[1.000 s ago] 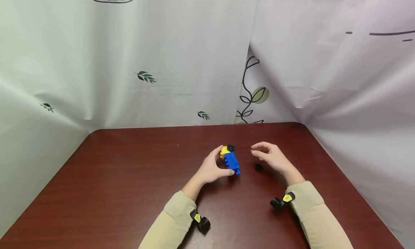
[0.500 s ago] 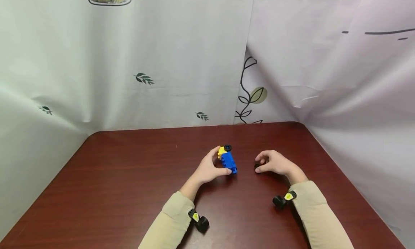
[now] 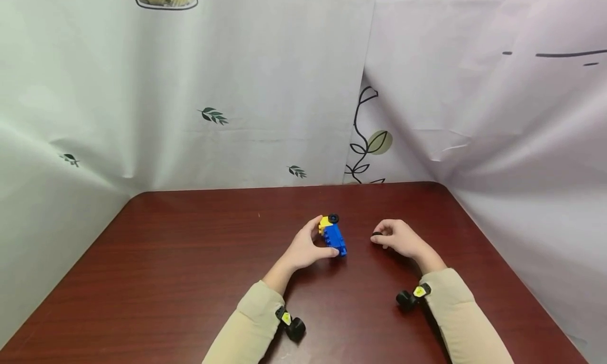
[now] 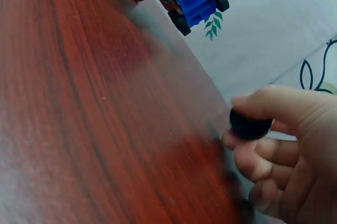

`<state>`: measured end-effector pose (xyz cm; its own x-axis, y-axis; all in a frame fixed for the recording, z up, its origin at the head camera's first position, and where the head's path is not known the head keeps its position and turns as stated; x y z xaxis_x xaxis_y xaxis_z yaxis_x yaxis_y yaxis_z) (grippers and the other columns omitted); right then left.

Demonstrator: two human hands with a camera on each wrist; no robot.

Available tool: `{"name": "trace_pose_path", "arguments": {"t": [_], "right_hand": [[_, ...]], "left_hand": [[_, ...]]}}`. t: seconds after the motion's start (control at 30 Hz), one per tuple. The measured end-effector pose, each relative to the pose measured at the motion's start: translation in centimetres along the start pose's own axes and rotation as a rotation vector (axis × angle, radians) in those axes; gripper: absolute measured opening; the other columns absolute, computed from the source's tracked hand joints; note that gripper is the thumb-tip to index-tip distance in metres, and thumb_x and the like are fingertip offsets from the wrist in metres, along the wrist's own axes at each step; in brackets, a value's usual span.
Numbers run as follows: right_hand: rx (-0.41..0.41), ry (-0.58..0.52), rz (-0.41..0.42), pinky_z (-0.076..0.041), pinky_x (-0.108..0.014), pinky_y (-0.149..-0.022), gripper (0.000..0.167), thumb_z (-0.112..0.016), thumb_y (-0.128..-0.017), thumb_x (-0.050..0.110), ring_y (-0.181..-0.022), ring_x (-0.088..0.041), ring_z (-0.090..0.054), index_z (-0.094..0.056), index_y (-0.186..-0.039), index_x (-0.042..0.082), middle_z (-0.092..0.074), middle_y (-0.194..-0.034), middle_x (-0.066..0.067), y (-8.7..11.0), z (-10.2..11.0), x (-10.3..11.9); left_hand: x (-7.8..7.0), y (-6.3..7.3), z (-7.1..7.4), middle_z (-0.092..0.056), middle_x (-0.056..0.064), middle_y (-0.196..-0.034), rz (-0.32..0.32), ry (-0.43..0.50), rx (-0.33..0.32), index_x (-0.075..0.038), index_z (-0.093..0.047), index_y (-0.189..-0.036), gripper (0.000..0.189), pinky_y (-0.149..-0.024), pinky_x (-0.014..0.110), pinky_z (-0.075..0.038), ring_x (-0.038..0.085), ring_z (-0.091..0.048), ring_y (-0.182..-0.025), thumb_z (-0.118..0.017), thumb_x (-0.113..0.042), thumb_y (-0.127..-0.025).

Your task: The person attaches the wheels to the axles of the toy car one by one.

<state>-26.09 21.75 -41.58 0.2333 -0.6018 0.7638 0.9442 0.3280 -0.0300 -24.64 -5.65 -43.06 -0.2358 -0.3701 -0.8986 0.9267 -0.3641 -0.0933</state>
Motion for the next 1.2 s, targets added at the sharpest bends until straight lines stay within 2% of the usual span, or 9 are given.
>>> {"name": "trace_pose_path", "arguments": {"t": [0.2,0.37,0.53,0.8,1.03,1.2], "right_hand": [[-0.001,-0.164,-0.029,-0.047,-0.031,-0.043,0.03,-0.066,-0.089,0.027,-0.056,-0.019,-0.062,-0.062,-0.102,0.0,-0.072,-0.079,-0.014,-0.3,-0.3,0.5],[-0.009,-0.302,-0.033,-0.052,-0.032,-0.048,0.035,-0.066,-0.088,0.022,-0.059,-0.017,-0.064,-0.059,-0.108,-0.005,-0.071,-0.086,-0.02,-0.3,-0.5,0.9],[-0.008,-0.417,-0.064,-0.056,-0.032,-0.053,0.038,-0.067,-0.088,0.019,-0.063,-0.014,-0.065,-0.058,-0.111,-0.01,-0.07,-0.09,-0.02,-0.5,-0.9,1.0],[-0.019,-0.479,-0.061,-0.056,-0.03,-0.053,0.042,-0.065,-0.09,0.02,-0.059,-0.011,-0.064,-0.054,-0.115,-0.012,-0.069,-0.075,-0.003,-0.7,-1.5,1.0],[-0.001,-0.596,-0.099,-0.058,-0.03,-0.06,0.046,-0.065,-0.089,0.018,-0.067,-0.012,-0.067,-0.051,-0.12,-0.014,-0.071,-0.082,-0.001,-0.7,-1.9,1.0],[0.013,-0.592,-0.088,-0.058,-0.031,-0.061,0.051,-0.066,-0.089,0.02,-0.07,-0.013,-0.068,-0.05,-0.121,-0.016,-0.071,-0.087,-0.002,-0.8,-2.3,1.5]], "left_hand": [[0.0,-0.1,0.0,-0.034,0.015,-0.15,0.005,-0.001,0.0,-0.006,-0.026,-0.148,0.094,-0.109,0.045,-0.035,0.031,-0.039,-0.136,-0.079,-0.027,-0.074],[-0.2,0.0,0.0,-0.034,0.015,-0.15,0.003,-0.002,0.0,-0.005,-0.026,-0.148,0.094,-0.109,0.046,-0.036,0.032,-0.04,-0.135,-0.078,-0.028,-0.074],[-0.1,0.0,0.0,-0.035,0.015,-0.149,0.014,-0.009,-0.007,-0.006,-0.026,-0.148,0.094,-0.108,0.046,-0.037,0.033,-0.041,-0.135,-0.079,-0.029,-0.074],[0.0,-0.2,-0.2,-0.036,0.015,-0.149,0.008,-0.011,-0.006,-0.006,-0.026,-0.148,0.095,-0.109,0.046,-0.036,0.032,-0.041,-0.134,-0.079,-0.03,-0.073],[0.0,-0.2,-0.2,-0.036,0.015,-0.149,0.01,-0.011,-0.007,-0.006,-0.026,-0.148,0.095,-0.108,0.046,-0.036,0.032,-0.041,-0.135,-0.079,-0.03,-0.073],[-0.1,-0.1,-0.1,-0.035,0.015,-0.149,0.016,-0.009,-0.01,-0.007,-0.026,-0.148,0.095,-0.108,0.046,-0.037,0.033,-0.04,-0.135,-0.079,-0.03,-0.073]]}}
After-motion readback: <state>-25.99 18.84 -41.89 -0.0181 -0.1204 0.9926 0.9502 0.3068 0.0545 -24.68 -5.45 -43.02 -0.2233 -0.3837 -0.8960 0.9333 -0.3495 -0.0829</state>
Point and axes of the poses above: each hand's wrist, its own y-axis away from the middle knuckle, its own z-axis out of the back of the hand, x = y × z, the point moved 1 cm from there along -y, towards the middle knuckle
